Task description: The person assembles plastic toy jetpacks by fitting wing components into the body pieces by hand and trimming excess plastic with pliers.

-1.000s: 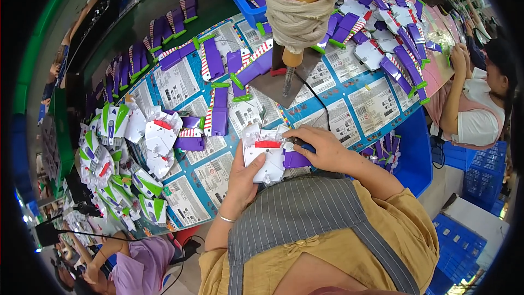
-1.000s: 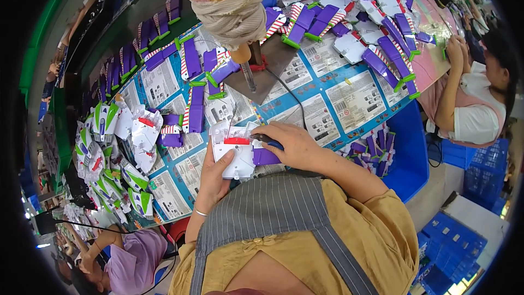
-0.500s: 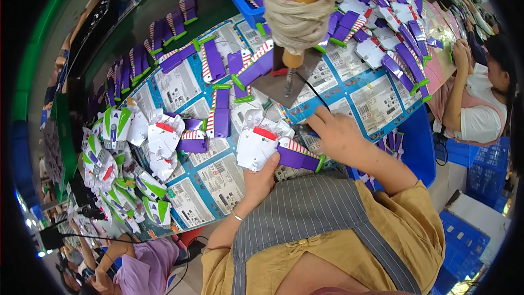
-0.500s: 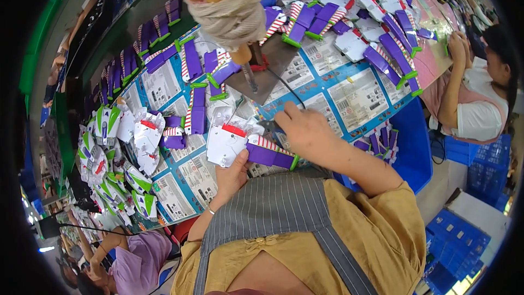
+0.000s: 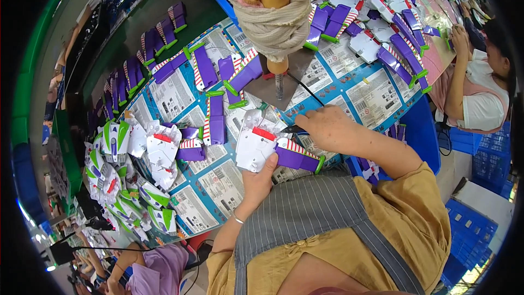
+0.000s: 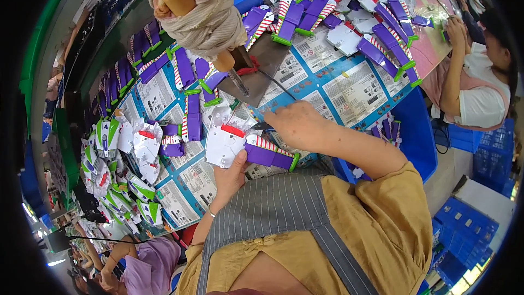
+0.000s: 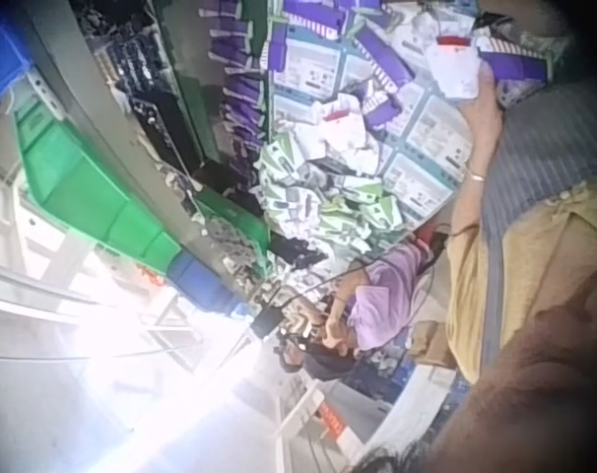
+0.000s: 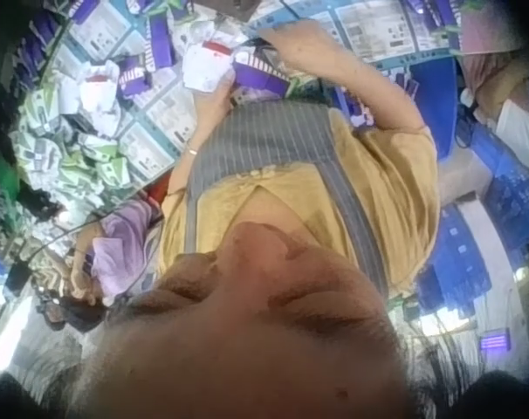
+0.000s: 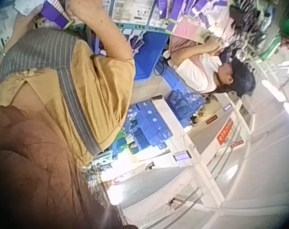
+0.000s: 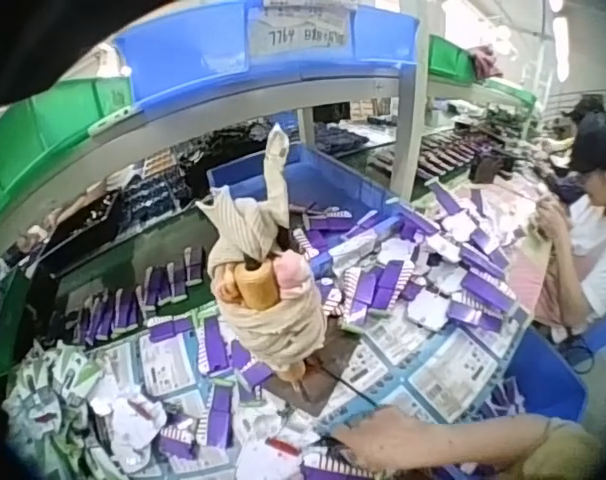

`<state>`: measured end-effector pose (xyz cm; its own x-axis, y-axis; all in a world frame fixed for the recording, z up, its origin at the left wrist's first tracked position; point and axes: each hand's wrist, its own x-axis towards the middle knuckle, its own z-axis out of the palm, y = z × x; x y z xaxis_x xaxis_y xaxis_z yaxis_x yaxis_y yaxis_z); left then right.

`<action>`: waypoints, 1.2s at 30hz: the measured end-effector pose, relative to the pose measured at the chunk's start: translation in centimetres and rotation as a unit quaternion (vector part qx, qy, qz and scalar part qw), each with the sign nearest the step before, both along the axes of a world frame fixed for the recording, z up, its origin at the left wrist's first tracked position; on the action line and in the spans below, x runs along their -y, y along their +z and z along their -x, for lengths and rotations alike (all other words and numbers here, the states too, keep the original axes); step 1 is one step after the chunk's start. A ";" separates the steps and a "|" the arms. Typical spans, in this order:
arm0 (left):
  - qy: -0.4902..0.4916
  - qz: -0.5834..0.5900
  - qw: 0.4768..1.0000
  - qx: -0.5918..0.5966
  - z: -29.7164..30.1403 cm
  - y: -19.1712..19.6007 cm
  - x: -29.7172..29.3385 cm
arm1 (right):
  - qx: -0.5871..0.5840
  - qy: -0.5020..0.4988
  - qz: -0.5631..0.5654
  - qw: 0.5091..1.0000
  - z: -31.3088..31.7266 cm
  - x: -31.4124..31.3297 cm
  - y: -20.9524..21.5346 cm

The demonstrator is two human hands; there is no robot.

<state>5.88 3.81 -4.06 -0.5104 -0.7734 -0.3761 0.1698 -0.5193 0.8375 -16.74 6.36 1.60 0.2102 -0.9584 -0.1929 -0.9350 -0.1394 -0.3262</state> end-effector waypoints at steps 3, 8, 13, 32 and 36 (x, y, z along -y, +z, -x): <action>-0.003 -0.012 1.000 0.005 0.6 0.8 1.0 | -0.042 0.053 0.068 0.995 0.9 1.5 1.9; 0.018 -0.023 0.999 0.018 1.9 2.0 2.8 | -0.131 0.095 0.105 0.981 1.6 3.3 -0.3; 0.007 -0.089 0.996 0.008 2.3 1.9 4.5 | -0.048 0.041 0.075 0.995 2.4 3.6 -2.0; 0.024 -0.075 0.996 -0.042 4.8 3.8 5.7 | 0.057 -0.101 -0.015 0.993 3.2 4.3 -2.0; 0.034 -0.053 0.997 -0.038 5.2 4.1 5.2 | 0.056 -0.092 0.002 0.994 3.3 4.2 -2.0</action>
<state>0.68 -1.35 0.08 -0.4886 -0.7647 -0.4201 0.2690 -0.5901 0.7612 -20.01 2.16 -0.38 0.0504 -0.9835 -0.1739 -0.9026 0.0296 -0.4294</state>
